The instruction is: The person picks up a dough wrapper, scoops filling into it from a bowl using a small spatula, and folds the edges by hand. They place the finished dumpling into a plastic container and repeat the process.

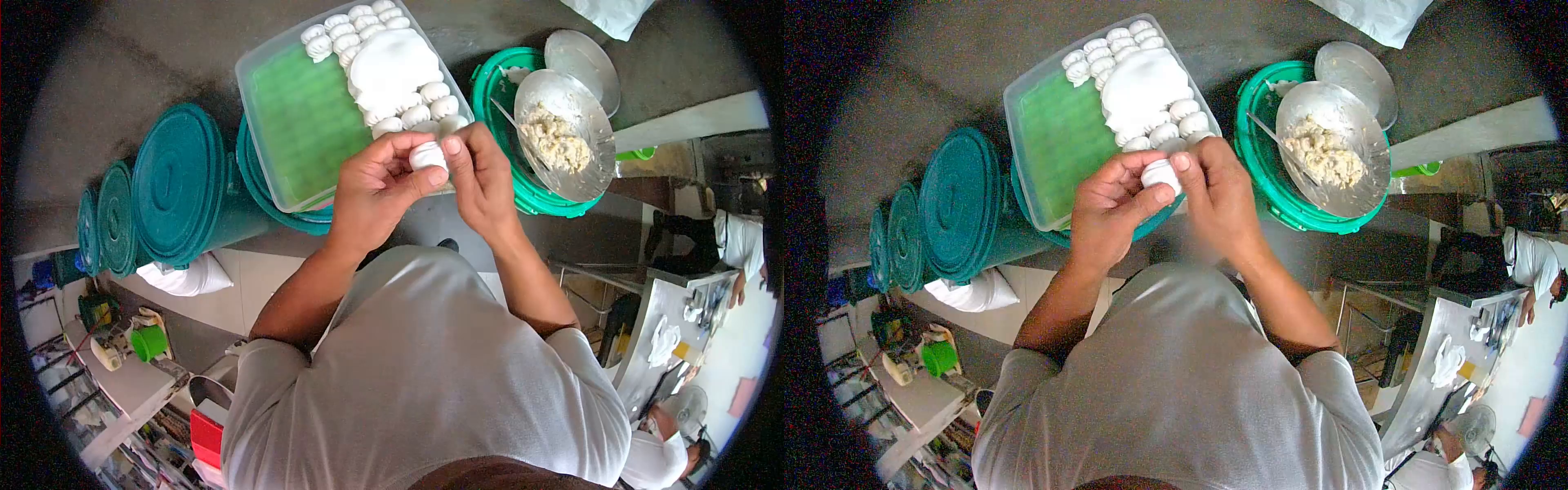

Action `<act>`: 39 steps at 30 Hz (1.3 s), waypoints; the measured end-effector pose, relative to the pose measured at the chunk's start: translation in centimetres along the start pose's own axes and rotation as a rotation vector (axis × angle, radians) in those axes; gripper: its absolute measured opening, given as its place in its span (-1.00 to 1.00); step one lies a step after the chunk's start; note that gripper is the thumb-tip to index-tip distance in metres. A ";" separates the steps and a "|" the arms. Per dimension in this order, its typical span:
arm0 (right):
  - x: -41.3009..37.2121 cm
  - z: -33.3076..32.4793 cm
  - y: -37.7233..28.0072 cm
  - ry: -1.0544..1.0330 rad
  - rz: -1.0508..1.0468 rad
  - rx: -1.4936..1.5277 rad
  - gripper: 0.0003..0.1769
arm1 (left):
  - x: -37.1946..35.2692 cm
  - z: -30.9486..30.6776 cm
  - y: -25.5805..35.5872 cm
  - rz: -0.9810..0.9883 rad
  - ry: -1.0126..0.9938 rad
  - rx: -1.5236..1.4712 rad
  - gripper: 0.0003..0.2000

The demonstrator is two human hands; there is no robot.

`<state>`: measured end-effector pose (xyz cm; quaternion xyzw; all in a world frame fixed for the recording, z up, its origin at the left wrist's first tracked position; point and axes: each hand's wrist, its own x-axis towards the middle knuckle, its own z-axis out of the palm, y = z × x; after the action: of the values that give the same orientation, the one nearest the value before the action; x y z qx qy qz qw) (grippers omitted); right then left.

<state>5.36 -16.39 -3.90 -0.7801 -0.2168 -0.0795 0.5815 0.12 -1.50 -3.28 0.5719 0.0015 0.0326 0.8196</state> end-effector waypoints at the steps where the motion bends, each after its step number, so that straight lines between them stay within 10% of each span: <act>1: 0.0 0.1 0.4 -0.025 -0.095 -0.043 -0.61 | -0.1 -0.2 0.0 -0.002 -0.005 -0.002 -0.62; 10: 0.9 1.2 -1.7 -0.190 0.411 0.616 -0.62 | -0.1 -1.2 1.7 0.026 0.026 -0.001 -0.64; 17: 2.7 3.5 -0.3 -0.178 -0.059 0.074 -0.62 | 0.0 -2.3 2.2 0.099 0.088 -0.027 -0.63; 29: 3.9 5.9 -1.8 -0.292 0.231 0.541 -0.63 | 0.3 -5.0 2.9 0.186 0.188 0.104 -0.65; 39: 6.0 6.2 -1.8 -0.265 0.136 0.227 -0.73 | 2.9 -9.7 5.0 0.171 0.255 0.462 -0.60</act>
<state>9.15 -8.69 -1.97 -0.7259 -0.2458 0.0882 0.6363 2.39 9.47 -1.85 0.7330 0.0639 0.1722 0.6549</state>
